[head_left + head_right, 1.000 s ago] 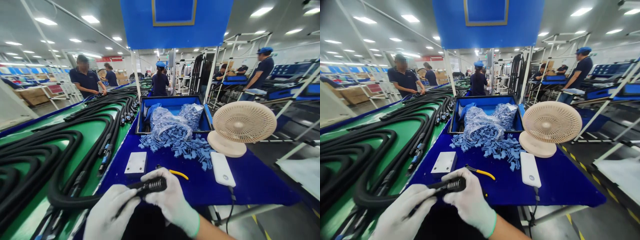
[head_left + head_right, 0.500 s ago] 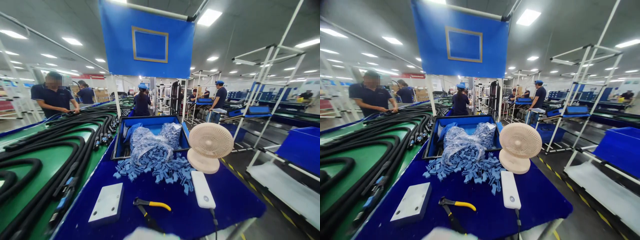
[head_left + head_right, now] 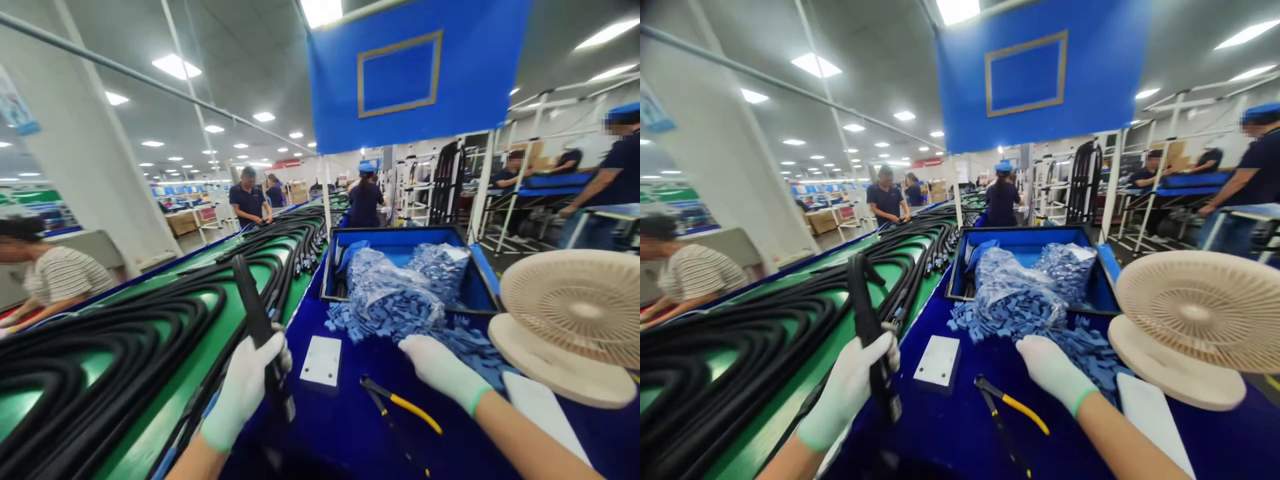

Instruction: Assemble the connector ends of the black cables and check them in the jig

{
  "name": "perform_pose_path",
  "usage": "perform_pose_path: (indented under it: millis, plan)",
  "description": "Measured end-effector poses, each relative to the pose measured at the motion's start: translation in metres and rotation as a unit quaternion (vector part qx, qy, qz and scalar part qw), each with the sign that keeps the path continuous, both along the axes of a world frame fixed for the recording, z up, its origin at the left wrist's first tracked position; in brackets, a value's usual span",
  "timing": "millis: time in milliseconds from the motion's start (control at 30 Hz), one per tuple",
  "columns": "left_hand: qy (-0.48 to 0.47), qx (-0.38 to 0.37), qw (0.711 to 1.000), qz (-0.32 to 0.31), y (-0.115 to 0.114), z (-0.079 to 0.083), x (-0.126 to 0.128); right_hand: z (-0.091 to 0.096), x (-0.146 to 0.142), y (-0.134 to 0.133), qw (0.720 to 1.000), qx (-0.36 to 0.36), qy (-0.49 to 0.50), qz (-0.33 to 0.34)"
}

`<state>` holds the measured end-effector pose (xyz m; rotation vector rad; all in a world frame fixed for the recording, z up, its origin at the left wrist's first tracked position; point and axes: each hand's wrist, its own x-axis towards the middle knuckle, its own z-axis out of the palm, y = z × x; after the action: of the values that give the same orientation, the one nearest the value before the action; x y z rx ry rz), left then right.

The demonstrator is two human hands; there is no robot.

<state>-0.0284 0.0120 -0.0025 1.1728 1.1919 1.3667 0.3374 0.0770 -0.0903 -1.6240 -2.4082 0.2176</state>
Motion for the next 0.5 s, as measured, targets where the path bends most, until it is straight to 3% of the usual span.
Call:
perform_pose_path:
  millis: [100, 233, 367, 500]
  plan:
    - [-0.007, 0.057, 0.998, 0.019, 0.028, 0.008, 0.007, 0.003, -0.009, 0.002, 0.998, 0.003, 0.065, 0.005]
    - [-0.009, 0.089, 0.996, 0.016, 0.062, 0.004, 0.024, 0.005, -0.041, 0.002, 0.981, -0.001, 0.194, 0.006]
    - [0.013, 0.115, 0.993, 0.011, 0.077, -0.005, 0.038, -0.005, -0.061, 0.008, 0.952, -0.025, 0.305, 0.013]
    - [0.031, 0.116, 0.993, 0.016, 0.083, -0.022, 0.045, -0.019, -0.053, 0.014, 0.930, -0.057, 0.363, -0.006]
